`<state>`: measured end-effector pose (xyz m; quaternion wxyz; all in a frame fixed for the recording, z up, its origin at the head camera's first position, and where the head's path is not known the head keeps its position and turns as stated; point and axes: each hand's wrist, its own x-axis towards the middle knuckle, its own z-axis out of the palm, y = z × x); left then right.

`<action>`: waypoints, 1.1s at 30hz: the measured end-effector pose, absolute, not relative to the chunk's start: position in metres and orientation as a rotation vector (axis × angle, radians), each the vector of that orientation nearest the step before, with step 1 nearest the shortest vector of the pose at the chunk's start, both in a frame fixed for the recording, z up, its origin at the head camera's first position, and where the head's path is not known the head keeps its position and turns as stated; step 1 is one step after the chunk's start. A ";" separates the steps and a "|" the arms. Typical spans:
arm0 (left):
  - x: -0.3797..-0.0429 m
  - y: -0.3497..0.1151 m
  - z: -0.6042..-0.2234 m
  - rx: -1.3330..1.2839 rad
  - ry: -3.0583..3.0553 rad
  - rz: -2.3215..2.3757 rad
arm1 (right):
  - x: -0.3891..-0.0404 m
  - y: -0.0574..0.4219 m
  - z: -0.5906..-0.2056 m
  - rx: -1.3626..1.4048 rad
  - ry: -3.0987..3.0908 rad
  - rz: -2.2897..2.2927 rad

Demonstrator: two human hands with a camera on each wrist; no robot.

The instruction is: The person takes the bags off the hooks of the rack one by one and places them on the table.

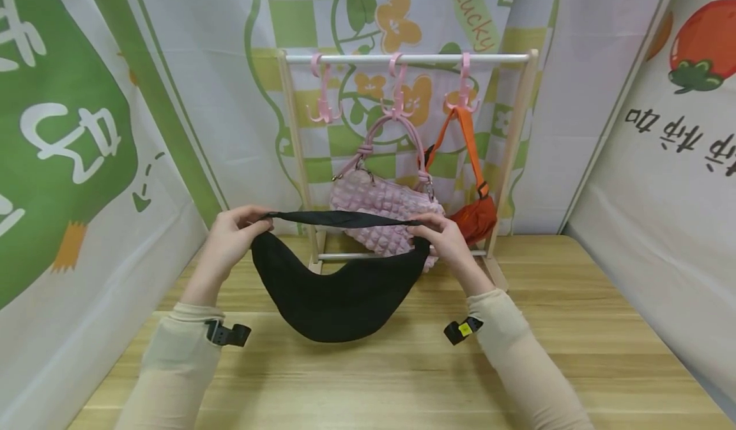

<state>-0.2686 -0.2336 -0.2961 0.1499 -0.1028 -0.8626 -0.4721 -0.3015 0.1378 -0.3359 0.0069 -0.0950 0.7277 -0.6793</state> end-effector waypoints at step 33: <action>-0.263 -0.264 -0.314 -0.139 -2.562 -1.462 | -0.301 0.124 -0.360 -0.149 2.232 -2.047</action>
